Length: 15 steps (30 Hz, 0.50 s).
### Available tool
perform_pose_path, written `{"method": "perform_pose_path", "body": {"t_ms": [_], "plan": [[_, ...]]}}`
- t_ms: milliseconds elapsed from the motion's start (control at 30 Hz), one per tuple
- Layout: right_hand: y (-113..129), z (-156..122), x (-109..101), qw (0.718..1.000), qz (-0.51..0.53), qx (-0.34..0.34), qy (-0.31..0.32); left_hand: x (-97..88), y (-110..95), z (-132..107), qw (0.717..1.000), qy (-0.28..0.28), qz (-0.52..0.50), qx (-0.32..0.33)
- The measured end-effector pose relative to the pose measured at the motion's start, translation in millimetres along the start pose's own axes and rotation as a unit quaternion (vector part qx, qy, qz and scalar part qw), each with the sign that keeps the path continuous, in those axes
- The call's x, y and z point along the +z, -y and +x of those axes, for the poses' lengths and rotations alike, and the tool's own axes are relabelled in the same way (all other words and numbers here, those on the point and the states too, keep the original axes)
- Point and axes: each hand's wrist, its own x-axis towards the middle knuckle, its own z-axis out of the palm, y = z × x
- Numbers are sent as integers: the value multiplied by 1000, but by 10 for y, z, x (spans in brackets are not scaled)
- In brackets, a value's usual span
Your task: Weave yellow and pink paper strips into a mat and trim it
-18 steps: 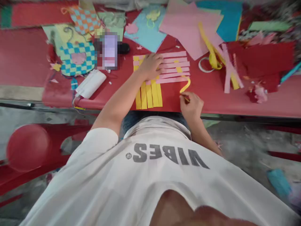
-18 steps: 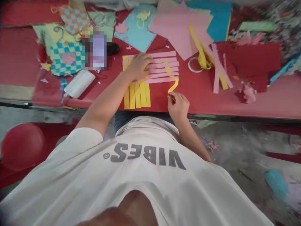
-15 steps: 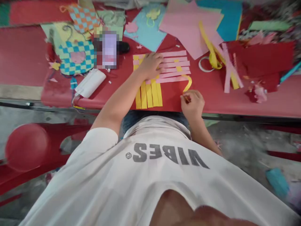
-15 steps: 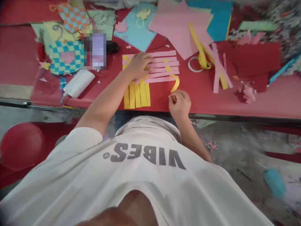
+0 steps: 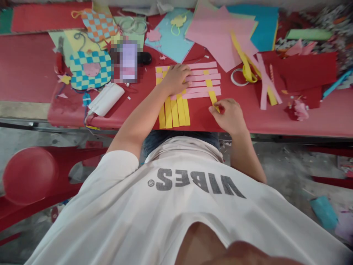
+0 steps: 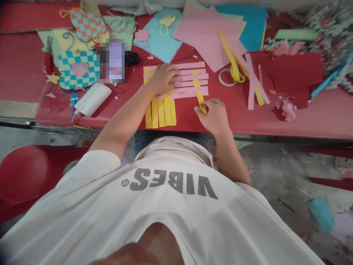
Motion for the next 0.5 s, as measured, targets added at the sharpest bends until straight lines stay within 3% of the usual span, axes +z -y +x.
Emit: {"method": "perform_pose_path", "body": {"t_ms": [267, 500], "plan": [[94, 310, 40, 988, -121, 87, 45, -10, -3, 9, 1000, -3, 21, 6], [131, 471, 0, 984, -114, 127, 55, -31, -31, 0, 1000, -6, 26, 15]]}}
